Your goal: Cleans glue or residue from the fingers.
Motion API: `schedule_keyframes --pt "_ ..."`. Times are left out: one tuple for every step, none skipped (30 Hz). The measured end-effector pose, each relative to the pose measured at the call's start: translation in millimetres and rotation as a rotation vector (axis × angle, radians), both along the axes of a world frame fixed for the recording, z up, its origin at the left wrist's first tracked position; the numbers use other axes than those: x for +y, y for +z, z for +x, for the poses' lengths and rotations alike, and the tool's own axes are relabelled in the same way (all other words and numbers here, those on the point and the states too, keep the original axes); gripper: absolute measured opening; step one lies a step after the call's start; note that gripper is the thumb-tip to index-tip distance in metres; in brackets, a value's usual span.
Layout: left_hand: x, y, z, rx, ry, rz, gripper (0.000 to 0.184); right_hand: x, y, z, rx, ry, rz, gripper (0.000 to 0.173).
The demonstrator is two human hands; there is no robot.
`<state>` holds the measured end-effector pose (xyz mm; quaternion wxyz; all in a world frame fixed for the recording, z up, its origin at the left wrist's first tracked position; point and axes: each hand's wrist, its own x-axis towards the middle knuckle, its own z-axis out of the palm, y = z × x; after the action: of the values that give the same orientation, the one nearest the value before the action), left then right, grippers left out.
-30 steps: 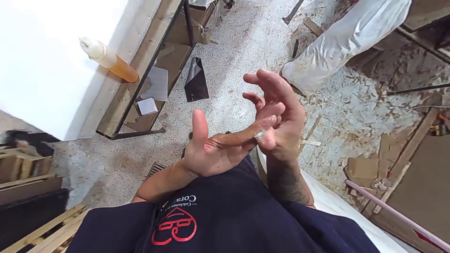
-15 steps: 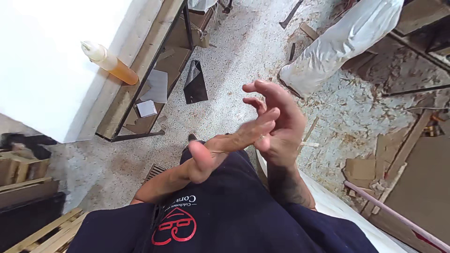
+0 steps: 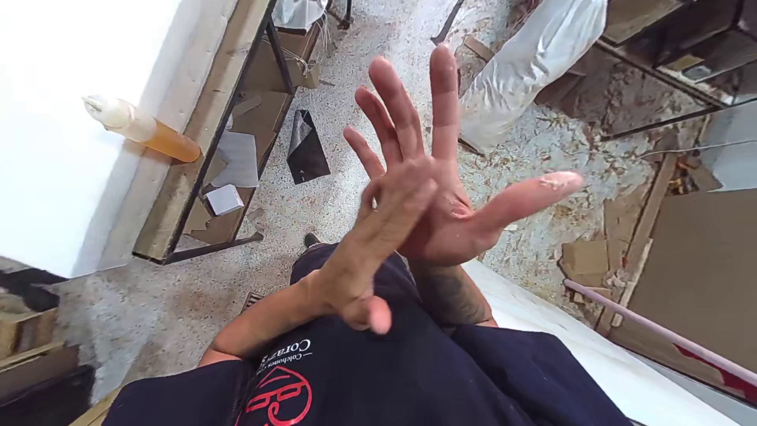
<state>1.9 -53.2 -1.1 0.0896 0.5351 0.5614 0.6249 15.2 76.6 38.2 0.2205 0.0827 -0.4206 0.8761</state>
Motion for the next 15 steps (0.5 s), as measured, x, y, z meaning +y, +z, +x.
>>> schedule_keyframes --pt "-4.2 1.8 -1.8 0.0 0.026 0.022 0.098 2.9 -1.4 1.6 0.003 0.002 0.003 0.126" --pt "-7.5 4.5 -4.2 0.028 0.049 0.032 0.096 5.8 -3.6 2.5 0.01 0.0 0.003 0.13" --pt "-9.4 8.5 -5.6 0.065 0.056 0.026 0.094 6.9 -5.5 2.6 0.009 -0.021 0.019 0.132" --pt "-9.7 13.1 -3.2 0.082 0.048 -0.011 0.094 6.3 -8.4 2.3 0.012 -0.044 0.037 0.133" --pt "-5.6 17.1 2.5 0.057 0.03 -0.04 0.096 3.5 -12.1 1.0 0.018 -0.077 0.05 0.135" --pt "3.3 17.4 6.9 0.028 -0.014 -0.049 0.098 -1.2 -16.1 -1.2 0.027 -0.129 0.063 0.137" --pt "9.0 16.3 8.4 0.025 -0.102 -0.073 0.097 -3.1 -18.5 -2.3 0.035 -0.149 0.07 0.139" --pt "10.8 15.9 10.1 -0.034 -0.15 -0.044 0.093 -2.5 -17.8 -2.6 0.03 -0.165 0.11 0.141" --pt "8.8 16.4 11.3 -0.093 -0.149 0.022 0.089 2.0 -16.1 -2.1 0.022 -0.163 0.156 0.143" --pt "4.1 13.5 12.6 -0.086 -0.093 0.082 0.086 6.4 -13.3 0.4 -0.005 -0.165 0.184 0.146" --pt "0.1 7.3 9.6 -0.008 -0.053 0.098 0.082 11.1 -12.3 3.9 -0.017 -0.157 0.202 0.15" --pt "1.1 4.4 5.5 0.062 -0.007 0.102 0.085 14.8 -12.1 5.7 -0.015 -0.153 0.206 0.152" --pt "4.0 2.7 4.4 0.119 0.034 0.06 0.088 15.3 -12.4 6.4 -0.007 -0.161 0.195 0.153" --pt "8.7 0.4 6.4 0.134 0.047 0.026 0.092 12.7 -11.9 5.9 -0.001 -0.175 0.175 0.153" --pt "14.0 -0.6 8.5 0.143 0.059 0.008 0.096 8.9 -11.0 4.4 0.008 -0.176 0.136 0.15"
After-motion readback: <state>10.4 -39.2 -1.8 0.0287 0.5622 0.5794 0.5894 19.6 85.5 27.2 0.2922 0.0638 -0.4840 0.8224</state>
